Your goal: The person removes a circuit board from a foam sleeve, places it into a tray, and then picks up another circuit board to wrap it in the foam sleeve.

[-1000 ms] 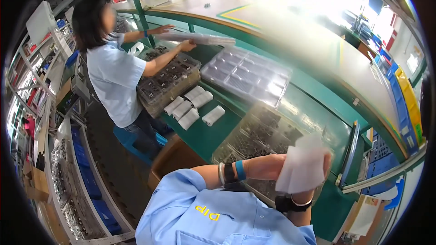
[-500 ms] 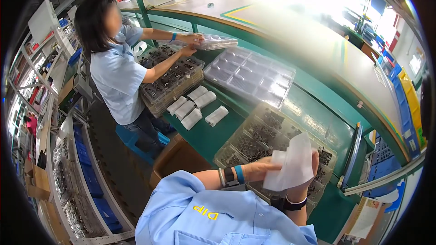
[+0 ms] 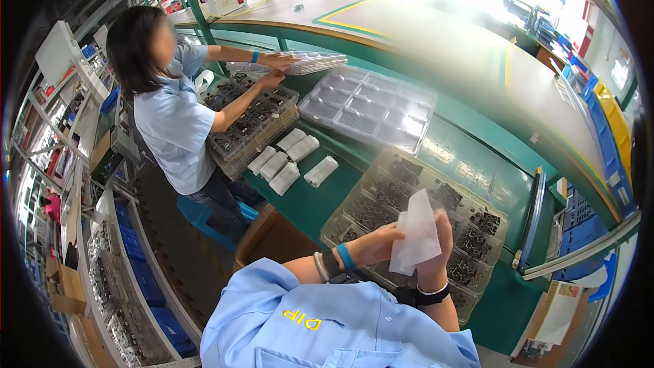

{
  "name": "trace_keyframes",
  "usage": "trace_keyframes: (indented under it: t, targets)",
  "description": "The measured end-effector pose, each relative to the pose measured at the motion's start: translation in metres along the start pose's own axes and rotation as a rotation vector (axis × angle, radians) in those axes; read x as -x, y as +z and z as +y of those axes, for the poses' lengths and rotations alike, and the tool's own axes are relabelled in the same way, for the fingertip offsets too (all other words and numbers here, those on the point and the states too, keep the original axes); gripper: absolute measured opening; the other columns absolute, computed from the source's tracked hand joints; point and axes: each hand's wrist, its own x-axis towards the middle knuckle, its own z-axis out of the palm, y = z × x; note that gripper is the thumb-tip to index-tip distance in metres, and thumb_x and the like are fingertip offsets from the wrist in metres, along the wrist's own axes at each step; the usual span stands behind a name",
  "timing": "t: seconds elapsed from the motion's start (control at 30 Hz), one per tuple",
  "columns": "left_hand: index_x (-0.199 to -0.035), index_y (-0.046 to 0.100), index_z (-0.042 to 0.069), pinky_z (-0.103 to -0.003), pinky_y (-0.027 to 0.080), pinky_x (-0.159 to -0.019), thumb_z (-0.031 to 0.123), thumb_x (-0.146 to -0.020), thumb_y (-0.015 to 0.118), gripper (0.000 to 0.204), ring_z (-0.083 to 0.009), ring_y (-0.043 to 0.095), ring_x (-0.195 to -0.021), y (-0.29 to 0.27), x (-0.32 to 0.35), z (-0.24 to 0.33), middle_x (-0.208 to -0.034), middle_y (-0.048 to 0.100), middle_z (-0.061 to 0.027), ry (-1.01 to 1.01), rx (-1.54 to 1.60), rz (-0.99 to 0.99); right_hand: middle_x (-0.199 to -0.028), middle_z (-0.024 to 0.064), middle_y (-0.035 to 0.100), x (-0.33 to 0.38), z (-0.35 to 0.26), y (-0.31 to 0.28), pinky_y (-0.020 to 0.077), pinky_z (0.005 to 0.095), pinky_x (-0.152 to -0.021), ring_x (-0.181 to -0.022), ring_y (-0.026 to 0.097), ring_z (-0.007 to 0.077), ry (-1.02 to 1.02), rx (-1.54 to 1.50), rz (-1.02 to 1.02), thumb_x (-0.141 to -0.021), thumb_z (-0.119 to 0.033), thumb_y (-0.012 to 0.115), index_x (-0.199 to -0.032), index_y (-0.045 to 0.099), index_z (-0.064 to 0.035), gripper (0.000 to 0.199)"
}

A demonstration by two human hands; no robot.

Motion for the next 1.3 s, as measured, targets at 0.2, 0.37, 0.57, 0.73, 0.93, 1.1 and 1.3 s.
trace_keyframes:
  t: [0.2,0.37,0.57,0.73,0.93,1.1,1.3]
  targets:
    - [-0.138,0.042,0.007,-0.035,0.047,-0.097,0.027,-0.096,0.055,0.049,-0.0180,0.058,-0.111,0.006,0.024,0.000,-0.128,0.055,-0.0062,-0.098,-0.027,-0.026,-0.084,0.0051,0.057,0.020,-0.018,0.007,0.0487,0.0303,-0.072,-0.079,0.056,0.0166,-0.040,-0.033,0.043,-0.099,-0.030,0.042,-0.087,0.048,-0.0099,0.024]
    - [-0.135,0.045,0.005,-0.037,0.046,-0.098,0.025,-0.096,0.055,0.046,-0.0207,0.057,-0.113,-0.001,0.009,-0.019,-0.128,0.057,-0.0052,-0.222,0.157,-0.073,-0.085,0.0056,0.057,0.014,-0.003,-0.013,0.0485,0.0289,-0.071,-0.080,0.056,0.0160,0.032,-0.169,-0.008,-0.100,-0.028,0.040,-0.089,0.049,-0.0080,0.025]
    - [-0.125,0.051,0.003,-0.039,0.051,-0.093,0.021,-0.091,0.064,0.040,-0.0227,0.062,-0.107,0.013,0.012,-0.004,-0.117,0.062,-0.0106,-0.021,-0.037,0.131,-0.086,0.0037,0.057,0.020,-0.016,-0.020,0.0477,0.0284,-0.071,-0.080,0.056,0.0135,-0.125,-0.039,0.119,-0.100,-0.025,0.040,-0.094,0.051,-0.0064,0.023]
    - [-0.124,0.051,0.003,-0.038,0.054,-0.086,0.020,-0.091,0.064,0.040,-0.0209,0.064,-0.100,0.014,-0.004,-0.011,-0.113,0.062,-0.0099,0.050,-0.264,0.356,-0.084,0.0003,0.057,0.029,-0.012,-0.029,0.0462,0.0246,-0.069,-0.076,0.053,0.0086,-0.234,0.579,0.083,-0.098,-0.021,0.050,-0.095,0.054,-0.0060,0.016]
    - [-0.124,0.051,0.002,-0.035,0.054,-0.080,0.023,-0.092,0.063,0.040,-0.0167,0.063,-0.092,0.014,-0.013,-0.016,-0.107,0.062,-0.0066,0.178,-0.308,0.312,-0.085,0.0011,0.055,0.035,0.020,-0.037,0.0445,0.0242,-0.068,-0.076,0.053,0.0095,-0.144,0.671,0.099,-0.096,-0.017,0.054,-0.096,0.058,-0.0044,0.013]
    - [-0.125,0.051,0.004,-0.034,0.051,-0.087,0.025,-0.094,0.061,0.039,-0.0152,0.060,-0.099,0.000,0.004,0.010,-0.111,0.059,-0.0067,-0.080,0.005,0.058,-0.085,0.0009,0.054,0.033,0.007,-0.041,0.0436,0.0233,-0.071,-0.078,0.053,0.0088,-0.010,0.318,0.176,-0.096,-0.019,0.054,-0.094,0.058,-0.0054,0.014]
    - [-0.124,0.052,0.005,-0.034,0.051,-0.087,0.026,-0.093,0.062,0.039,-0.0164,0.060,-0.100,0.009,0.003,-0.011,-0.111,0.061,-0.0067,0.074,-0.187,0.220,-0.086,-0.0026,0.058,0.032,0.013,-0.035,0.0437,0.0208,-0.072,-0.077,0.050,0.0037,-0.023,0.221,0.130,-0.096,-0.018,0.058,-0.097,0.058,-0.0072,0.010]
